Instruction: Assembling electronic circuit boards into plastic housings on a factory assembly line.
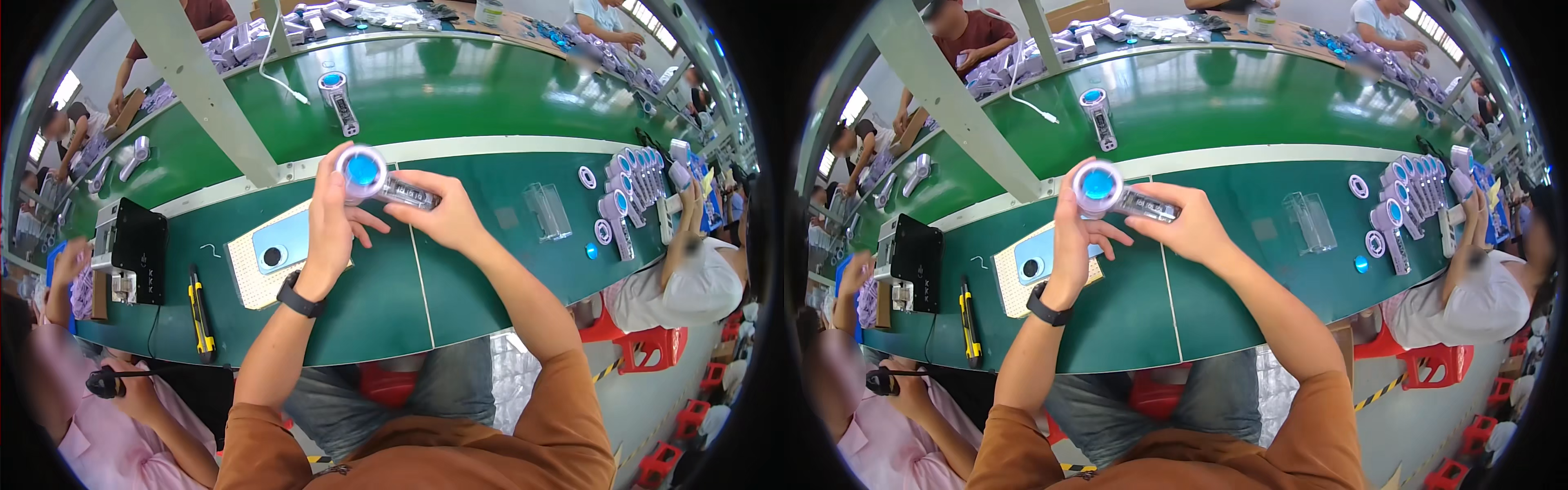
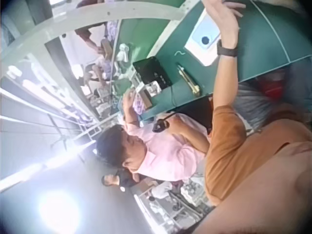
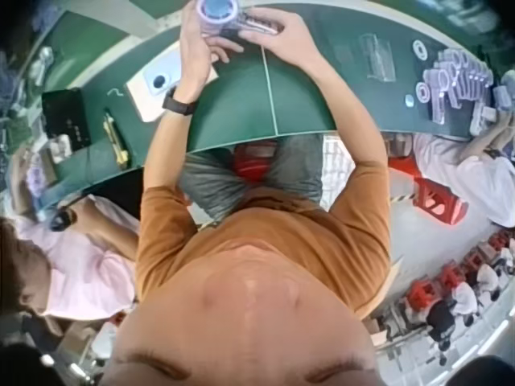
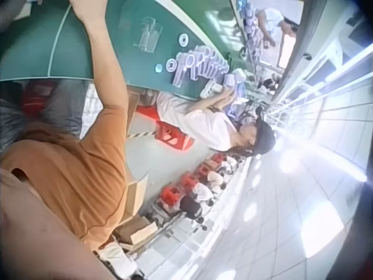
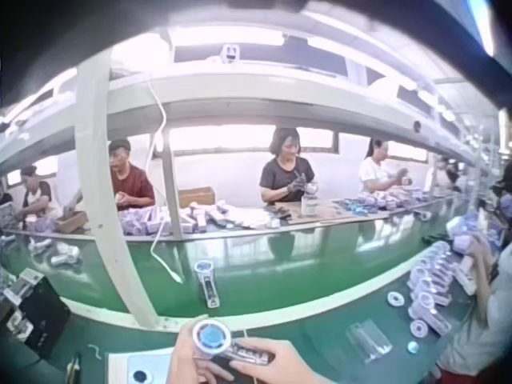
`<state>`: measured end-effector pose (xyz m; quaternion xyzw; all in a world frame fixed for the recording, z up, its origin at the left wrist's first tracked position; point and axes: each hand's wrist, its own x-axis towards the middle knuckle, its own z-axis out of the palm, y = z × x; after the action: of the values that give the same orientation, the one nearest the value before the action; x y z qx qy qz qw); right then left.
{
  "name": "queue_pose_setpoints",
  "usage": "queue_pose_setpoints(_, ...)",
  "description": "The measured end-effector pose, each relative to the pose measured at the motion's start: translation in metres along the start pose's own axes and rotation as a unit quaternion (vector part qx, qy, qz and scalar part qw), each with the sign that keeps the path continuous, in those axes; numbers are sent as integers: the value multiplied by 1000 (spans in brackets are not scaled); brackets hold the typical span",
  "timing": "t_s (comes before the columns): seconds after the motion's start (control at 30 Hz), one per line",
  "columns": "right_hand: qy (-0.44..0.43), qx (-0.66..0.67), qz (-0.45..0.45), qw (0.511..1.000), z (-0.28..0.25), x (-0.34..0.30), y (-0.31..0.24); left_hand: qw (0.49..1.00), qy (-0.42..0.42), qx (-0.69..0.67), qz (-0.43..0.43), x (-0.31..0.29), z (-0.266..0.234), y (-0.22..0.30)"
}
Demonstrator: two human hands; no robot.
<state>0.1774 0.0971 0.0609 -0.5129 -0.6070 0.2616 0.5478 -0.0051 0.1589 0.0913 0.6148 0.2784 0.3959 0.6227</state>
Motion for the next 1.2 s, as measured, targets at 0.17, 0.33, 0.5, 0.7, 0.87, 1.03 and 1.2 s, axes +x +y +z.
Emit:
queue_pose_setpoints(0.17, -105, 401, 274, 868, -23, 9, 9, 997, 61, -34, 41, 9, 1, -20)
queue_pose_setpoints(0.33, 40, 93, 61, 993, -28, 25, 41, 953, 108, 203, 197, 16, -24, -36)
queue_pose_setpoints(0.5, 150, -399, -62, 902, -48, 79, 99, 894, 61, 336, 289, 11, -17, -28)
queue_pose_setpoints(0.7, 215, -457, 9, 863, -48, 117, 129, 887, 75, 356, 285, 12, -23, -27)
queue_pose_setpoints(0.87, 219, -424, -59, 877, -27, 75, 116, 885, 56, 379, 265, 13, -20, -33)
queue_pose_setpoints(1.03, 81, -229, -112, 964, 9, 42, 35, 899, 22, 375, 226, 16, -20, -35)
queue_pose_setpoints(1.2, -53, -251, -121, 959, 0, 42, 56, 918, -57, 351, 176, 14, -13, -34)
